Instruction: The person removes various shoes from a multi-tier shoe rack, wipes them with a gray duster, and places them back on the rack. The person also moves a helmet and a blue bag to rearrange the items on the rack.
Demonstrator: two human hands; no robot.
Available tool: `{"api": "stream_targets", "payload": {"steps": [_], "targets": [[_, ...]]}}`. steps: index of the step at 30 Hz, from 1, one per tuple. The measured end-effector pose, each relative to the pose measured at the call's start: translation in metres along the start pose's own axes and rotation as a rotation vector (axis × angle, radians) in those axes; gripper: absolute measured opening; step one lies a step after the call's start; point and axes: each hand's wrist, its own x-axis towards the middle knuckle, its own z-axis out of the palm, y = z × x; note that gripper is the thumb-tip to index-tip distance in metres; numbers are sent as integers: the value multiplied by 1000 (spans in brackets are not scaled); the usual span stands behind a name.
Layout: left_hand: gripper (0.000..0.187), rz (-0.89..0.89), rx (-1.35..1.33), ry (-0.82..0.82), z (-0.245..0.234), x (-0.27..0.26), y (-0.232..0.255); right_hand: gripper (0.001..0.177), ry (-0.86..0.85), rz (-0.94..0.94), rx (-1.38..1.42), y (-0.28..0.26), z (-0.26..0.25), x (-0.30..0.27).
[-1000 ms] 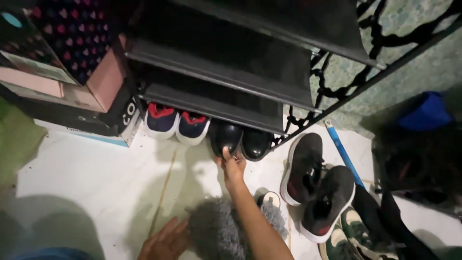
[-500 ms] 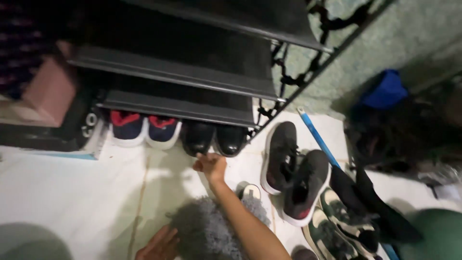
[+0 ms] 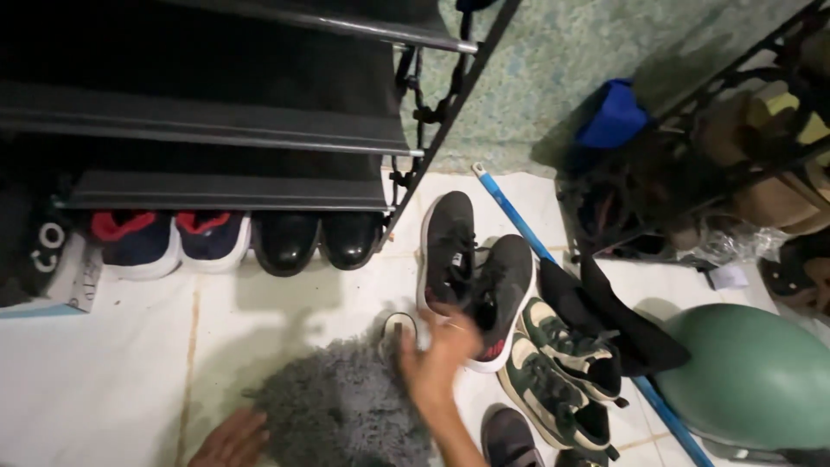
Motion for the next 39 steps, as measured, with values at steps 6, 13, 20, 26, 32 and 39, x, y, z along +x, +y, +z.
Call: {"api": "stream_targets", "payload": {"steps": [6, 13, 20, 26, 32, 39], "targets": [[73, 44, 100, 12, 112, -6, 46, 73, -426, 463, -461, 92, -51, -8], [69, -19, 373, 51, 170, -21, 81, 43, -70, 609, 465, 140, -55, -32], [79, 201, 418, -154, 209, -26, 88, 74, -441, 745, 921, 116, -98, -35], [69, 178, -16, 90, 231, -51, 79, 92, -989, 53, 1007, -23, -56, -32], [56, 230, -649, 121, 182, -108, 116, 121, -906, -464, 184, -46, 10, -105], [56, 299, -401, 361, 185, -150, 140, 88, -701, -248, 310, -16, 38, -81]]}}
